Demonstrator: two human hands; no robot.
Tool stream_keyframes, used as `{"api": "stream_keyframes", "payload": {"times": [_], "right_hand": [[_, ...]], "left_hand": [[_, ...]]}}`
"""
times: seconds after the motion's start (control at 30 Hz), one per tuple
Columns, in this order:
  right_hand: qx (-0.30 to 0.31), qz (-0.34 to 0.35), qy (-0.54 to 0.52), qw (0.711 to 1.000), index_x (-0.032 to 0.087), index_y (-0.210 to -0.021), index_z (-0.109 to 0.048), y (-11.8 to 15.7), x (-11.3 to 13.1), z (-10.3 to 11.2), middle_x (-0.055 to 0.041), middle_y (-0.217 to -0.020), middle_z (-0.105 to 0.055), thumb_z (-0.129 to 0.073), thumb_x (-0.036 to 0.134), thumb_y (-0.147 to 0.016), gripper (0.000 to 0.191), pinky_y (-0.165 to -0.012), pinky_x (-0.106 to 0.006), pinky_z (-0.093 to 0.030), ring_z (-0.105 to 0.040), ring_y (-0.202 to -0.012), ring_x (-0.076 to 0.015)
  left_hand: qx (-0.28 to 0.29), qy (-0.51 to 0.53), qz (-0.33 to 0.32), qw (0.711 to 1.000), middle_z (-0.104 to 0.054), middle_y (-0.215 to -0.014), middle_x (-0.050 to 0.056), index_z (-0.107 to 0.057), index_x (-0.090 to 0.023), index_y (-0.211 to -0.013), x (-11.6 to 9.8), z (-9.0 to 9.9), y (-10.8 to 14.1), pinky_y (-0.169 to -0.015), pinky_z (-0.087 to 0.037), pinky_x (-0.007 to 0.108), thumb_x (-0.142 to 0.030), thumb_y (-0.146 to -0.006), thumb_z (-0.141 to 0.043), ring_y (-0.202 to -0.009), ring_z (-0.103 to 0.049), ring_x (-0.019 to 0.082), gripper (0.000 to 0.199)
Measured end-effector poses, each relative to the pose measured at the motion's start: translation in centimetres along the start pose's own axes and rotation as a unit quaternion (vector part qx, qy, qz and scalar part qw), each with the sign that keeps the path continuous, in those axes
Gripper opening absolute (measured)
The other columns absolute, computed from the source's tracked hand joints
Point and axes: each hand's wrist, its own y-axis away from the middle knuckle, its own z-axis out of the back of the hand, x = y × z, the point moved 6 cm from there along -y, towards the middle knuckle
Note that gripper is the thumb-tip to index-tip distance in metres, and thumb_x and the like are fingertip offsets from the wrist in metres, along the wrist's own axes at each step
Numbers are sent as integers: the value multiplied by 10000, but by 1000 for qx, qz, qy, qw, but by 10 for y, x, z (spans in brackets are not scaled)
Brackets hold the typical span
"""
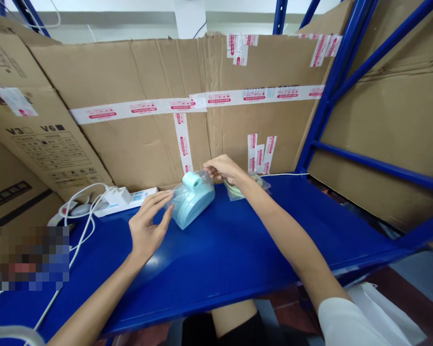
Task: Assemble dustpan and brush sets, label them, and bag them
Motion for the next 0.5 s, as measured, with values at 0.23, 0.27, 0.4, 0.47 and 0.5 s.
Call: {"api": "stream_keyframes", "payload": {"times": [0.23,0.27,0.4,0.47,0.5], "right_hand": [[-19,27,-22,999,138,-689,-659,10,14,3,-22,-641,-633,-686,149,-969,281,-393,-189,-256,-559,-518,-75],[-21,32,-24,999,143,-689,-655,11,16,4,-26,-646,-639,-698,151,-960,275,-397,-196,-261,-562,-528,-81],[-22,44,-19,999,152,-698,-659,14,21,7,-36,-634,-640,-724,150,-937,248,-429,-217,-312,-578,-558,-110],[-21,43,-17,999,151,-697,-655,13,21,9,-29,-613,-621,-710,148,-950,259,-439,-215,-323,-586,-555,-111],[-20,43,-17,999,148,-692,-651,13,21,10,-27,-607,-615,-700,147,-958,271,-441,-211,-323,-589,-550,-108]], "left_hand": [[-21,-10,-54,998,-808,-1224,75,-787,-282,-1296,-15,5,-6,-1052,-604,518,-49,-944,-767,-1149,-769,279,423],[-22,-14,-59,998,-805,-1241,72,-778,-293,-1317,-17,5,-5,-1061,-604,523,-52,-945,-767,-1160,-767,282,443],[-7,-34,-59,998,-702,-1484,95,-644,-325,-1517,-21,2,0,-1128,-590,556,-100,-952,-781,-1313,-713,315,622],[6,-36,-55,998,-611,-1601,101,-548,-340,-1603,-21,-1,4,-1153,-586,562,-117,-958,-779,-1382,-674,327,720],[11,-32,-56,998,-581,-1630,100,-522,-349,-1621,-22,-3,7,-1152,-594,558,-111,-961,-773,-1391,-669,330,746]]}}
